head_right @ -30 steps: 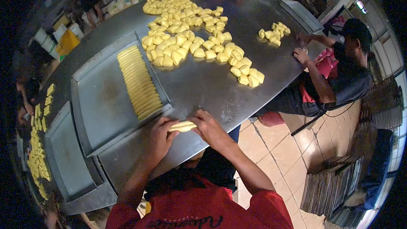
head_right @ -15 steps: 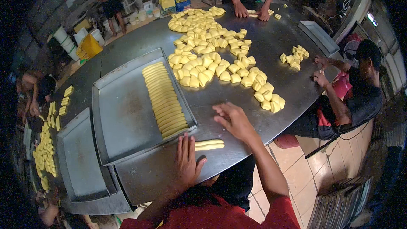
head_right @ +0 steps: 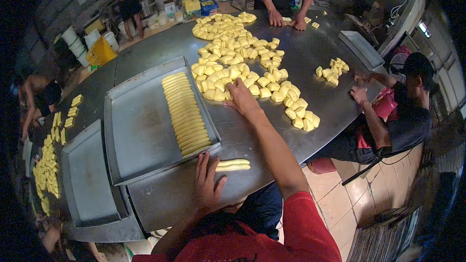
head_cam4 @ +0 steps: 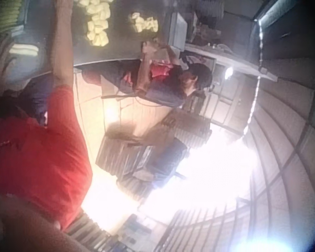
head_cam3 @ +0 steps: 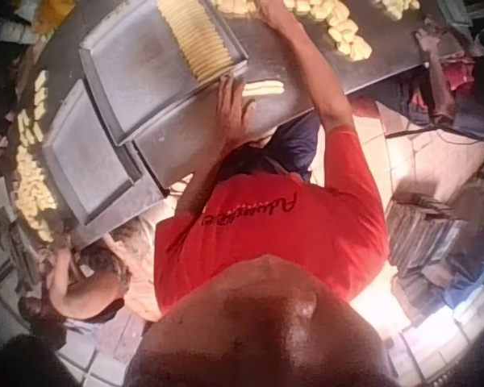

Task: The person shapes dough pieces by hand into elongated rolls on a metal table and arranges them into a baking tray.

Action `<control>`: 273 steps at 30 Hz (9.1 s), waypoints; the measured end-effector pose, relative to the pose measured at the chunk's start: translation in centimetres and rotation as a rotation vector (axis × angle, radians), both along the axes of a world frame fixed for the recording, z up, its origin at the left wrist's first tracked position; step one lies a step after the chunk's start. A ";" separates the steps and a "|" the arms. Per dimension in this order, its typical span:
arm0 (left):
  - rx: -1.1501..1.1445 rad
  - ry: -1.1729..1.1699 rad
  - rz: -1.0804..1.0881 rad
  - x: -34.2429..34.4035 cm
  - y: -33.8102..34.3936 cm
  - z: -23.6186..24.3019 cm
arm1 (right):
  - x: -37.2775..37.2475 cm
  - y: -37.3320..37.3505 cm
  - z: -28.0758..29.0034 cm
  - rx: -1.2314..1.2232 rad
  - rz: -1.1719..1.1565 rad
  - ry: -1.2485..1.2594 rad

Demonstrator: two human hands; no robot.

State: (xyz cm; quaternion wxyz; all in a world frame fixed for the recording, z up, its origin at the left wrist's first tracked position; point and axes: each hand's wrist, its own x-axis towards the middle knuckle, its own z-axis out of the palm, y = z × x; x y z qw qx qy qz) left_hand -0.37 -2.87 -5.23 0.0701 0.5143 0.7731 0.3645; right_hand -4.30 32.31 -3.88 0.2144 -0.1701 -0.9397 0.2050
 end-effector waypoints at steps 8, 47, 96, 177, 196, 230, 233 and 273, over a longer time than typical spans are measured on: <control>0.123 -0.046 0.009 0.1 -0.3 -0.4 | 4.9 -1.1 1.0 -0.138 0.032 0.064; 0.046 -1.274 -0.082 -0.3 -0.8 4.3 | 21.3 -21.7 4.3 -1.132 -0.162 0.165; -0.094 -0.539 -0.132 -2.1 -0.3 1.2 | 21.9 -16.9 0.9 -0.543 0.182 -0.032; -0.329 -0.045 -0.039 -3.1 3.2 0.9 | 20.7 -15.6 0.9 -0.227 -0.059 -0.300; -0.195 -0.049 -0.053 -4.8 1.3 1.0 | 20.7 -15.6 1.4 -0.069 -0.164 -0.298; 0.100 -0.109 0.004 -1.0 0.8 1.6 | 20.5 -18.3 2.1 -0.473 -0.076 0.056; 0.054 0.006 -0.092 -2.2 1.7 1.6 | 19.6 -17.4 2.2 -0.380 -0.023 0.090; 0.206 -0.939 0.053 -23.1 3.0 11.1 | -3.6 -11.1 9.0 -0.702 0.201 0.196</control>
